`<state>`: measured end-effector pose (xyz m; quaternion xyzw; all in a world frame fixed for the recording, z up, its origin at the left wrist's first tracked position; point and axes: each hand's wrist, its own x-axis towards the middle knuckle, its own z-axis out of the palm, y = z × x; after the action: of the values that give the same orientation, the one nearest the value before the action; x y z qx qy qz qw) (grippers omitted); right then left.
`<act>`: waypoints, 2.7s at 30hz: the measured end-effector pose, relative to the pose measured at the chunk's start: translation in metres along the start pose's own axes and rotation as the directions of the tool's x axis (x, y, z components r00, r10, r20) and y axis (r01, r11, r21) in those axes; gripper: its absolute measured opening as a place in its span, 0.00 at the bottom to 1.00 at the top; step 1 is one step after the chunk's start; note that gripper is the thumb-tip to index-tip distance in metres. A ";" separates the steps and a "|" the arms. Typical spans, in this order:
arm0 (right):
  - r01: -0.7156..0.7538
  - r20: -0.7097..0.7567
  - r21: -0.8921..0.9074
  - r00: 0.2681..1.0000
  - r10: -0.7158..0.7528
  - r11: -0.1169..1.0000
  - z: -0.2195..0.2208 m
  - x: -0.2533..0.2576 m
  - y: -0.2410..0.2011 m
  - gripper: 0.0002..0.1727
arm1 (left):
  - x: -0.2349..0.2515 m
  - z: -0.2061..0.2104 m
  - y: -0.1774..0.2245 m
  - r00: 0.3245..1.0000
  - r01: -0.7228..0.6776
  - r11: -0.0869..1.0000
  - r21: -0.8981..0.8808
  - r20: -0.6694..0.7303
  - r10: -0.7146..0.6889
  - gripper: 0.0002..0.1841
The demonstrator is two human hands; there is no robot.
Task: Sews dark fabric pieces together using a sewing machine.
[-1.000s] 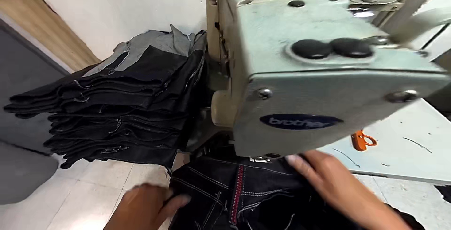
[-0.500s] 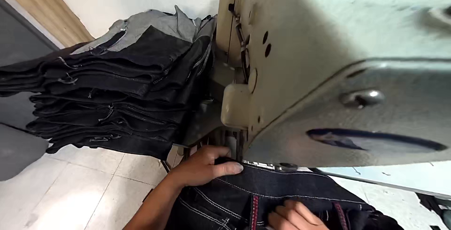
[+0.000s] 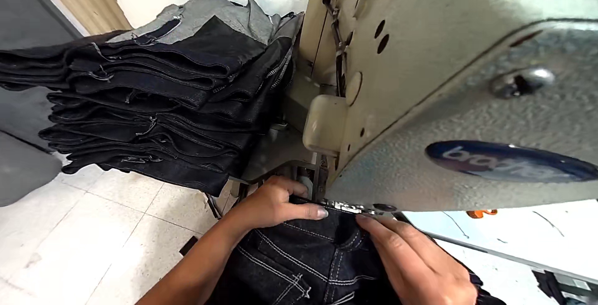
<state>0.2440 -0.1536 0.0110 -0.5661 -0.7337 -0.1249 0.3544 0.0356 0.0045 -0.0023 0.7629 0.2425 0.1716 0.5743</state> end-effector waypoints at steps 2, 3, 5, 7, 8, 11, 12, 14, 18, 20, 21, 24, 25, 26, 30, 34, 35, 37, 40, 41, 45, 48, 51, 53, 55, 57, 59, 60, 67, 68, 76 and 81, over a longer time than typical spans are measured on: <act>-0.158 0.089 0.269 0.986 0.139 0.950 -0.005 0.005 -0.005 0.08 | 0.001 -0.002 0.001 1.000 0.012 1.000 -0.013 0.023 -0.012 0.13; -0.249 0.160 0.389 0.966 0.201 0.887 -0.007 0.006 -0.005 0.08 | 0.001 -0.003 0.001 0.999 0.010 1.000 -0.016 0.032 -0.009 0.13; -0.380 0.259 0.516 0.923 0.284 0.768 -0.003 0.005 0.000 0.08 | 0.001 -0.003 0.001 0.999 -0.001 1.000 -0.015 0.041 0.002 0.13; -0.436 0.296 0.558 0.900 0.321 0.706 -0.001 0.006 0.003 0.07 | 0.002 -0.004 0.001 0.999 0.000 1.000 -0.003 0.038 0.000 0.13; -0.448 0.307 0.570 0.894 0.327 0.689 -0.001 0.007 0.003 0.07 | 0.002 -0.004 0.002 0.999 0.013 1.000 0.012 0.038 -0.014 0.14; -0.436 0.315 0.581 0.899 0.304 0.687 -0.002 0.011 0.002 0.05 | -0.001 -0.006 0.007 0.997 0.041 0.994 0.106 0.059 -0.047 0.18; -0.415 0.306 0.560 0.908 0.287 0.717 -0.002 0.012 0.003 0.05 | -0.002 -0.006 0.009 0.997 0.027 0.990 0.139 0.072 -0.038 0.19; -0.346 0.242 0.461 0.935 0.259 0.817 0.002 0.010 0.004 0.06 | -0.005 -0.005 0.011 0.995 0.002 0.983 0.186 0.099 -0.021 0.22; -0.217 0.130 0.196 0.972 0.194 0.956 0.005 0.009 0.003 0.05 | -0.012 0.000 0.021 1.000 0.028 0.940 0.341 -0.009 -0.027 0.23; -0.208 0.139 0.156 0.973 0.187 0.966 0.005 0.010 0.002 0.06 | -0.020 0.012 0.031 0.974 0.029 0.844 0.536 -0.205 0.096 0.23; -0.199 0.144 0.140 0.973 0.179 0.970 0.005 0.010 0.002 0.06 | -0.024 0.020 0.037 0.941 0.047 0.793 0.607 -0.293 0.168 0.23; -0.180 0.116 0.101 0.979 0.168 0.978 0.008 0.010 0.001 0.06 | -0.044 0.046 0.061 0.941 0.044 0.912 0.409 -0.323 0.099 0.17; -0.179 0.089 0.095 0.981 0.171 0.979 0.010 0.009 0.000 0.06 | -0.050 0.054 0.066 0.962 0.053 0.969 0.240 -0.271 0.014 0.15; -0.176 0.057 0.088 0.984 0.171 0.980 0.012 0.008 -0.001 0.06 | -0.054 0.062 0.066 0.969 0.070 0.994 0.086 -0.243 -0.047 0.13; -0.129 -0.030 0.085 0.991 0.131 0.988 0.019 0.005 0.000 0.06 | -0.054 0.084 0.054 0.921 0.041 0.973 -0.227 -0.369 -0.125 0.09; 0.013 0.051 -0.005 0.999 -0.013 1.000 0.013 0.001 0.000 0.13 | -0.050 0.088 0.051 0.901 0.046 0.980 -0.192 -0.417 -0.124 0.07; 0.016 0.098 -0.016 0.995 -0.014 1.000 0.009 0.000 -0.001 0.15 | -0.050 0.088 0.053 0.901 0.069 0.975 -0.213 -0.407 -0.153 0.06; -0.019 0.169 0.009 0.986 0.017 1.000 0.003 -0.004 -0.001 0.19 | -0.049 0.085 0.060 0.909 0.124 0.952 -0.281 -0.352 -0.223 0.08; -0.064 0.155 0.084 0.987 0.051 0.994 0.007 -0.010 0.010 0.23 | -0.048 0.080 0.055 0.946 0.070 0.998 0.003 -0.318 -0.065 0.14; -0.060 0.133 0.097 0.990 0.047 0.993 0.010 -0.012 0.014 0.23 | -0.049 0.081 0.047 0.934 -0.021 0.965 0.263 -0.339 0.113 0.15; -0.031 0.082 0.078 0.996 0.025 0.996 0.017 -0.013 0.019 0.22 | -0.044 0.070 0.013 0.667 -0.223 0.383 0.897 -0.146 0.731 0.11; -0.027 0.061 0.069 0.998 0.023 0.997 0.019 -0.014 0.021 0.22 | -0.037 0.058 0.007 0.665 -0.354 0.242 0.903 0.061 0.744 0.13; -0.116 0.078 0.270 0.992 0.098 0.956 0.020 -0.021 0.030 0.20 | -0.035 0.055 0.005 0.706 -0.394 0.283 0.875 0.091 0.702 0.16; -0.228 0.095 0.393 0.974 0.207 0.891 0.020 -0.026 0.035 0.15 | -0.035 0.054 0.008 0.734 -0.368 0.294 0.882 0.082 0.675 0.16; -0.324 0.114 0.310 0.946 0.304 0.894 0.022 -0.030 0.037 0.23 | -0.035 0.056 0.012 0.757 -0.333 0.306 0.892 0.059 0.651 0.16; -0.350 0.088 0.245 0.937 0.339 0.904 0.026 -0.028 0.037 0.27 | -0.033 0.059 0.013 0.769 -0.290 0.312 0.904 0.026 0.639 0.16; -0.323 0.036 0.203 0.946 0.322 0.924 0.028 -0.023 0.036 0.27 | -0.030 0.060 0.014 0.774 -0.260 0.322 0.911 -0.003 0.633 0.15; -0.306 0.028 0.206 0.951 0.307 0.929 0.027 -0.021 0.037 0.27 | -0.029 0.061 0.015 0.775 -0.250 0.330 0.910 -0.016 0.632 0.15; -0.268 0.072 0.276 0.963 0.258 0.923 0.025 -0.023 0.040 0.25 | -0.035 0.063 0.028 0.816 -0.233 0.357 0.905 -0.018 0.577 0.16; -0.269 0.072 0.281 0.963 0.259 0.921 0.025 -0.023 0.041 0.25 | -0.035 0.063 0.027 0.816 -0.233 0.356 0.905 -0.018 0.578 0.16; -0.271 0.083 0.273 0.963 0.258 0.923 0.022 -0.023 0.041 0.25 | -0.033 0.065 0.020 0.780 -0.233 0.359 0.904 -0.047 0.624 0.14; -0.243 0.091 0.228 0.969 0.228 0.943 0.023 -0.023 0.042 0.25 | -0.032 0.058 0.009 0.748 -0.331 0.459 0.825 -0.067 0.660 0.11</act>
<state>0.2769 -0.1435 -0.0296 -0.6070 -0.6810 0.0250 0.4087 0.0420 -0.0619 -0.0091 0.9188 0.1587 0.3574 0.0545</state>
